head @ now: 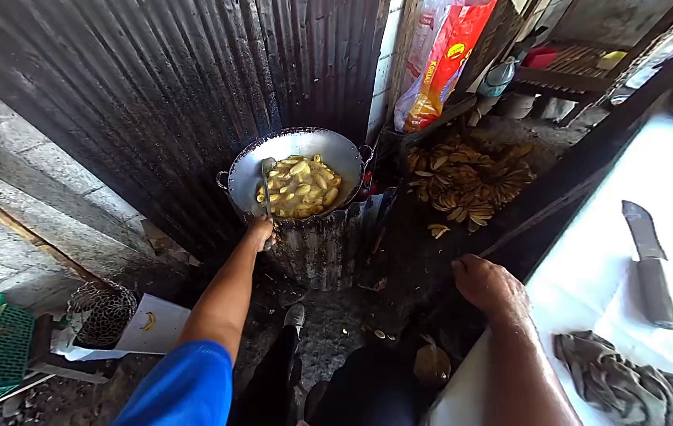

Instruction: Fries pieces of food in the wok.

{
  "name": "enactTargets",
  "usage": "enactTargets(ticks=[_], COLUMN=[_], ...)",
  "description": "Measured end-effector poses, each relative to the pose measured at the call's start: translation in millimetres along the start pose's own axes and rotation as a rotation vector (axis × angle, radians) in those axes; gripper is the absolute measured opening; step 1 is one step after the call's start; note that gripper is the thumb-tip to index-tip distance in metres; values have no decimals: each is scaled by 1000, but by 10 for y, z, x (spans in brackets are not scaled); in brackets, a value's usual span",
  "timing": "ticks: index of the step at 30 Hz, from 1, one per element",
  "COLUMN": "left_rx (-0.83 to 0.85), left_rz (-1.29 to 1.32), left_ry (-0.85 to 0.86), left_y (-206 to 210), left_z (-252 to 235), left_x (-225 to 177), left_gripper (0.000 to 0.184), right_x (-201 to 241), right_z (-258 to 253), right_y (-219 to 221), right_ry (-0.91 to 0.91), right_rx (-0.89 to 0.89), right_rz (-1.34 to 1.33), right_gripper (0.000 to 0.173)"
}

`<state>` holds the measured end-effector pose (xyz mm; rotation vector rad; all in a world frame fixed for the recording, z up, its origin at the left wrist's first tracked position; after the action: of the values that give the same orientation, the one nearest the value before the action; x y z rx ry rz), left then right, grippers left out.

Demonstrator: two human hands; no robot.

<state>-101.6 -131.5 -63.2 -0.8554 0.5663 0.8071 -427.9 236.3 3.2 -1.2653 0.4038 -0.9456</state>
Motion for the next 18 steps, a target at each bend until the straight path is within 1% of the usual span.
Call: enactTargets(ticks=[2,4,6,8,10,14,16,18], left_rx=[57,115,176,235,272,246,194,135], left_rz=[106,157,141,39,-133,-594,-722,-784], left_ry=[-37,-34,-16,2,33,132,157,183], left_y=[183,277,298,241,88,-396,-654,-913], left_z=[-68,-49,50,237,493,1105,1375,1619], left_x=[-81,-123,-73,18,139,303,328,324], left_gripper=[48,46,48,52,57,59,59,56], right_x=[-1,-1,5,16,30,27,26,14], right_z=[-3,-21,-27,-16,-1,-6,0,5], right_y=[5,9,14,0,-13,0,3,6], right_ry=[8,7,9,12,20,4,-2,-7], right_rx=[12,11,15,15,17,-20,-33,-38], right_rz=[12,19,24,15,5,-1,-7,-12], right_gripper=[40,40,40,41,41,39,40,41])
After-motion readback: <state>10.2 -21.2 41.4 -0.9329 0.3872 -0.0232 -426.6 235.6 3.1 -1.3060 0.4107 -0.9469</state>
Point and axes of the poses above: each hand's wrist, its own z-axis away from the middle knuckle, its own y-axis out of the palm, x = y × z, the point moved 4 cm from there along -z, towards the middle knuckle, and after that the axes turned 1 degree about x, right-handed, at the moved point
